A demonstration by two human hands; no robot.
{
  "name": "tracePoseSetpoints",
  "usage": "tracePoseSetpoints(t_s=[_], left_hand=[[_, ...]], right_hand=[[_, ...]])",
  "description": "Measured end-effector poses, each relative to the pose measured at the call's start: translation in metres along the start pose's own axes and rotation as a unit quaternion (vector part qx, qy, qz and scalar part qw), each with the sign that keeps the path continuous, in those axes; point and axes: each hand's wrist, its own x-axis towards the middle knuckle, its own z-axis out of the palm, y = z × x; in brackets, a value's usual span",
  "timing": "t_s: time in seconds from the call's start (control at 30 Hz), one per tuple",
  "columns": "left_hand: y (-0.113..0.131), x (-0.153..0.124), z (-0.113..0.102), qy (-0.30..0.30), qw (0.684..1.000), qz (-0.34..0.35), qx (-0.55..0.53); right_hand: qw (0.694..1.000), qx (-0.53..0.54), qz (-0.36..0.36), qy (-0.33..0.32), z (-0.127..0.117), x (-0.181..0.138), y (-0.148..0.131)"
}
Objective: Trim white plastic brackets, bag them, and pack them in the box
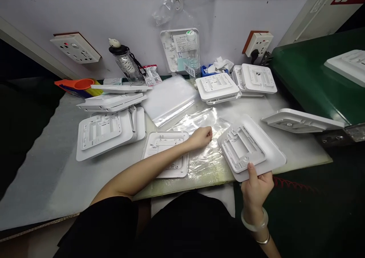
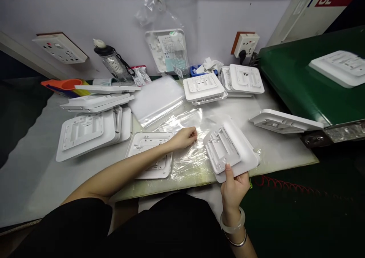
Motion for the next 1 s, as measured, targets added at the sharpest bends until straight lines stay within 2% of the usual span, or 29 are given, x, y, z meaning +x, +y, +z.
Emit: tracePoseSetpoints(t_s=[0.1, 0.27, 0.37, 0.43, 0.5, 0.57, 0.63, 0.7, 0.77, 0.83, 0.93, 1.0], left_hand=[[0.012, 0.000, -0.014, 0.054, 0.997, 0.034, 0.051], [0.034, -0.013, -0.067, 0.167, 0.976, 0.065, 0.125], [0.036, -0.026, -0.087, 0.178, 0.971, 0.061, 0.151], [0.032, -0.031, -0.088, 0.136, 0.971, 0.065, 0.184], [0.026, -0.030, -0.080, 0.082, 0.970, 0.073, 0.219], [0.021, -0.025, -0.072, 0.055, 0.967, 0.080, 0.235], [0.022, -0.020, -0.069, 0.069, 0.965, 0.086, 0.238], [0.028, -0.019, -0.070, 0.115, 0.961, 0.097, 0.232], [0.040, -0.025, -0.072, 0.161, 0.954, 0.121, 0.220], [0.055, -0.036, -0.070, 0.183, 0.946, 0.147, 0.224], [0.081, -0.058, -0.059, 0.165, 0.922, 0.161, 0.312], [0.094, -0.073, -0.050, 0.138, 0.888, 0.158, 0.409]], right_hand=[[0.996, -0.071, -0.040, -0.043, -0.003, 0.000, -0.001], [0.983, -0.132, -0.091, -0.091, -0.004, 0.000, -0.006], [0.979, -0.148, -0.088, -0.108, -0.004, 0.001, -0.010], [0.981, -0.135, -0.090, -0.108, 0.000, -0.001, -0.011], [0.985, -0.104, -0.093, -0.098, 0.008, -0.006, -0.011], [0.990, -0.062, -0.079, -0.099, 0.018, -0.015, -0.008], [0.989, -0.030, -0.045, -0.134, 0.028, -0.024, -0.004], [0.981, -0.016, -0.003, -0.196, 0.036, -0.030, 0.000], [0.968, -0.023, 0.028, -0.247, 0.041, -0.031, 0.001], [0.960, -0.043, 0.043, -0.272, 0.046, -0.028, -0.002], [0.958, -0.050, 0.053, -0.276, 0.057, -0.020, -0.012], [0.967, -0.003, 0.049, -0.251, 0.066, -0.015, -0.021]])
